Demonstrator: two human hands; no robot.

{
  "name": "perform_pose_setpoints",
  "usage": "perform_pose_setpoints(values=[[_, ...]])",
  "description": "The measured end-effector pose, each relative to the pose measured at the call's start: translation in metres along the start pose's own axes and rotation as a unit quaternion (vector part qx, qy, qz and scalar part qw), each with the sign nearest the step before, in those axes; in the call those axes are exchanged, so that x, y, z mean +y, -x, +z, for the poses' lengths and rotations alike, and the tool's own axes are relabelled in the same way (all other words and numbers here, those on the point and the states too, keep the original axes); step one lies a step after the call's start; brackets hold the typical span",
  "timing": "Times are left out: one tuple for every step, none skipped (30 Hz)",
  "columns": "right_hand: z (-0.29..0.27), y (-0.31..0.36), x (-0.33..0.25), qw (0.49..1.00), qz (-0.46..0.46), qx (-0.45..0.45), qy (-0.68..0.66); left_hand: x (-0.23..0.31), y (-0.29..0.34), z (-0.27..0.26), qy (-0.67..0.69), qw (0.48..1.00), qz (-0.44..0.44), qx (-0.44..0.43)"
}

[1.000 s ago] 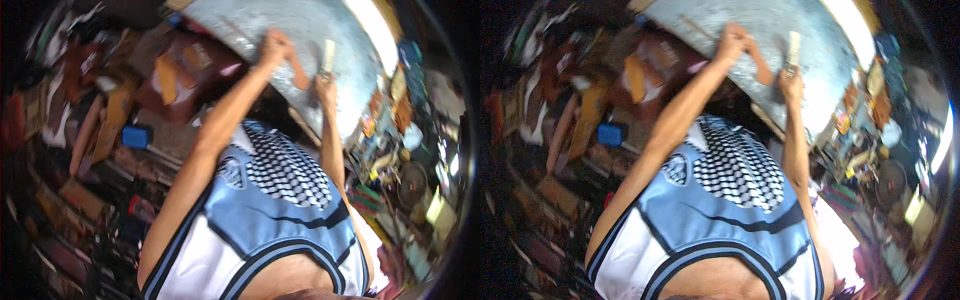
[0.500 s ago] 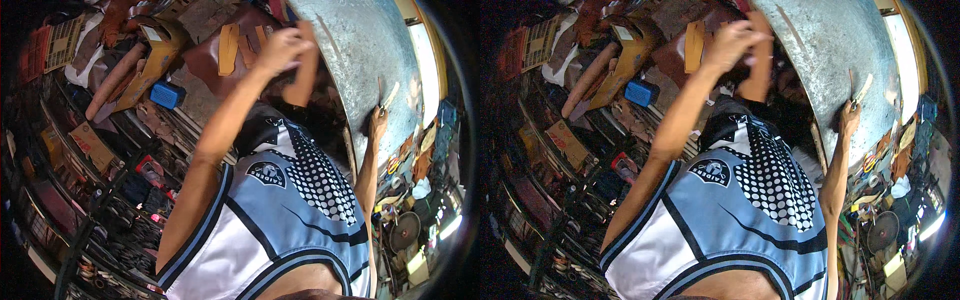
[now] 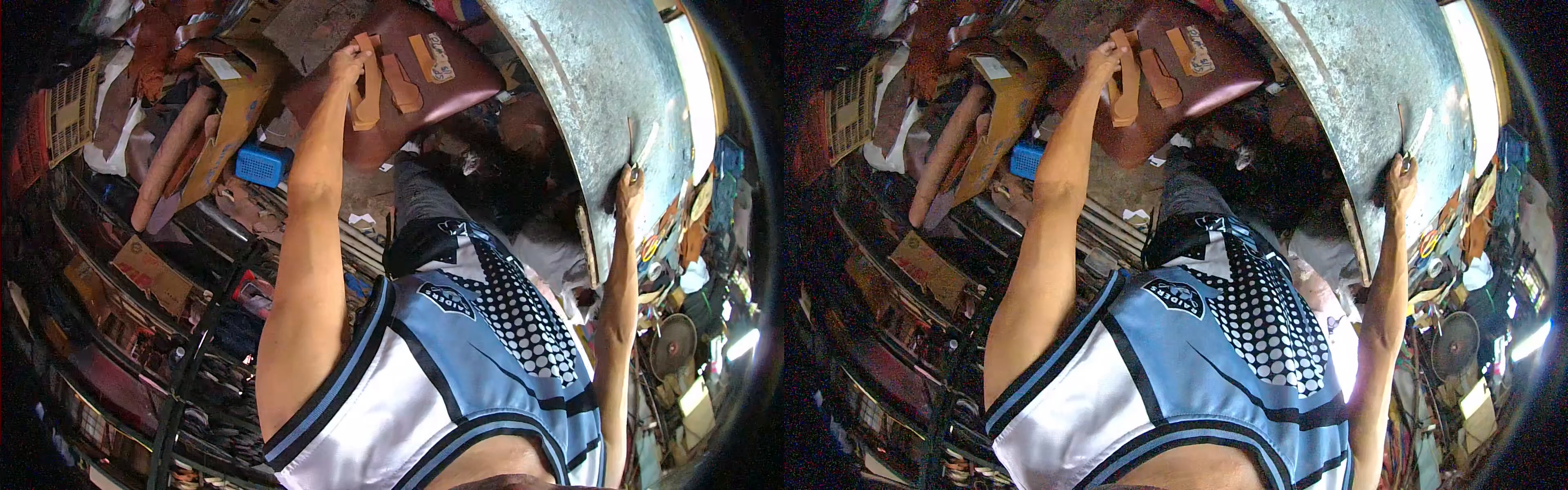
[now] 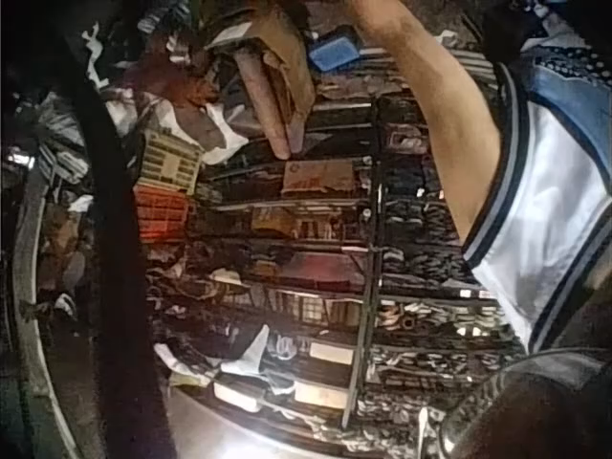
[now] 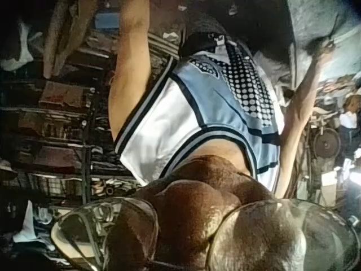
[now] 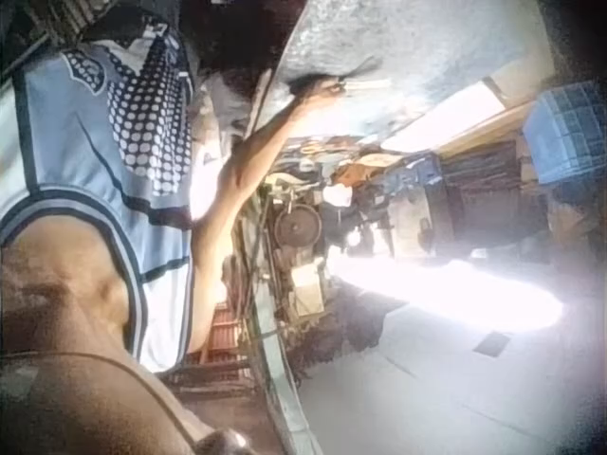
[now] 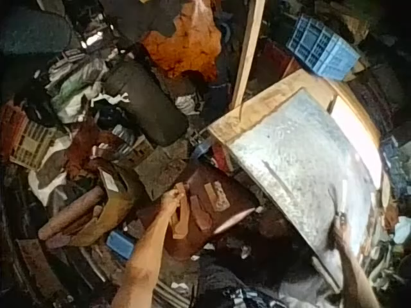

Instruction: The worker is trimming excess material from leather shoe components and applying adhesive to prepare them for assembly.

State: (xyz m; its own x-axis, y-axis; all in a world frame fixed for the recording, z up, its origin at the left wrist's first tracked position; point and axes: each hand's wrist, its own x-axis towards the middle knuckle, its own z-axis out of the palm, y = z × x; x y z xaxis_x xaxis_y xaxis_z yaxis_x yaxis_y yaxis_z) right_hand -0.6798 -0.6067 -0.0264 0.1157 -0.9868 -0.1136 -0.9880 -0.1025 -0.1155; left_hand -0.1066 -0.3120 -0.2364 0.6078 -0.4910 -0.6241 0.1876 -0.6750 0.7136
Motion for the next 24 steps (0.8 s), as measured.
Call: perform_pose_setpoints(values=[[0.000,-0.003,-0.001,1.000,0.000,-0.012,0.006,-0.004,-0.001,-0.003,0.000,1.000,-0.002,0.003],[0.000,-0.005,-0.003,1.000,-0.001,-0.024,0.012,-0.008,-0.002,-0.007,0.008,0.999,0.043,0.021],[0.001,-0.005,-0.005,1.000,-0.005,-0.027,0.011,-0.013,-0.002,-0.013,0.014,0.995,0.087,0.041],[0.000,-0.002,-0.010,1.000,-0.007,-0.010,0.017,-0.013,0.001,-0.015,0.014,0.996,0.084,0.040],[-0.001,0.001,-0.009,1.000,-0.007,0.009,0.025,-0.008,0.007,-0.016,-0.075,0.986,0.125,0.076],[0.000,0.002,-0.009,1.000,-0.003,0.008,0.027,-0.005,0.017,-0.016,-0.163,0.966,0.164,0.112],[-0.002,0.002,-0.008,1.000,-0.005,0.012,0.029,-0.004,0.029,-0.016,-0.164,0.966,0.166,0.110],[-0.002,0.001,-0.007,0.999,-0.009,0.014,0.030,-0.009,0.044,-0.015,-0.208,0.952,0.152,0.166],[-0.002,0.001,-0.005,0.999,-0.009,0.013,0.031,-0.012,0.061,-0.013,-0.252,0.932,0.137,0.221],[-0.004,0.003,-0.002,0.999,-0.006,0.022,0.038,-0.008,0.080,-0.005,-0.252,0.933,0.141,0.216],[-0.004,0.002,-0.001,0.999,-0.007,0.031,0.044,-0.005,0.100,0.006,-0.300,0.934,0.069,0.180],[-0.003,0.002,-0.004,0.999,-0.009,0.029,0.043,-0.005,0.114,0.013,-0.345,0.927,-0.006,0.146],[-0.004,0.003,-0.006,0.999,0.012,0.008,0.034,-0.010,0.119,0.019,-0.345,0.927,-0.007,0.146],[-0.005,0.003,-0.009,0.999,0.033,-0.013,0.025,-0.016,0.122,0.025,-0.372,0.917,-0.008,0.143],[-0.005,0.001,-0.012,0.999,0.032,-0.014,0.026,-0.021,0.124,0.028,-0.398,0.907,-0.008,0.139],[-0.007,-0.001,-0.012,0.999,0.043,-0.024,0.022,-0.026,0.123,0.029,-0.398,0.907,-0.009,0.137],[-0.007,-0.002,-0.012,0.998,0.053,-0.034,0.018,-0.030,0.118,0.030,-0.395,0.907,-0.009,0.144],[-0.007,0.000,-0.012,0.998,0.054,-0.035,0.019,-0.034,0.115,0.030,-0.392,0.907,-0.010,0.152],[-0.007,-0.001,-0.004,0.998,0.049,-0.022,0.021,-0.040,0.109,0.031,-0.392,0.908,-0.007,0.149],[-0.005,-0.002,-0.001,0.999,0.041,-0.010,0.021,-0.045,0.105,0.027,-0.364,0.918,-0.003,0.157],[-0.004,-0.002,0.002,0.999,0.041,-0.009,0.020,-0.051,0.102,0.024,-0.336,0.927,0.001,0.166],[-0.003,-0.002,0.002,0.999,0.031,-0.003,0.020,-0.052,0.102,0.022,-0.336,0.927,0.001,0.167],[-0.001,-0.003,0.002,1.000,0.020,0.003,0.021,-0.053,0.103,0.020,-0.338,0.924,-0.001,0.180],[-0.001,-0.003,0.003,1.000,0.020,0.003,0.019,-0.054,0.104,0.019,-0.340,0.921,-0.003,0.193]])
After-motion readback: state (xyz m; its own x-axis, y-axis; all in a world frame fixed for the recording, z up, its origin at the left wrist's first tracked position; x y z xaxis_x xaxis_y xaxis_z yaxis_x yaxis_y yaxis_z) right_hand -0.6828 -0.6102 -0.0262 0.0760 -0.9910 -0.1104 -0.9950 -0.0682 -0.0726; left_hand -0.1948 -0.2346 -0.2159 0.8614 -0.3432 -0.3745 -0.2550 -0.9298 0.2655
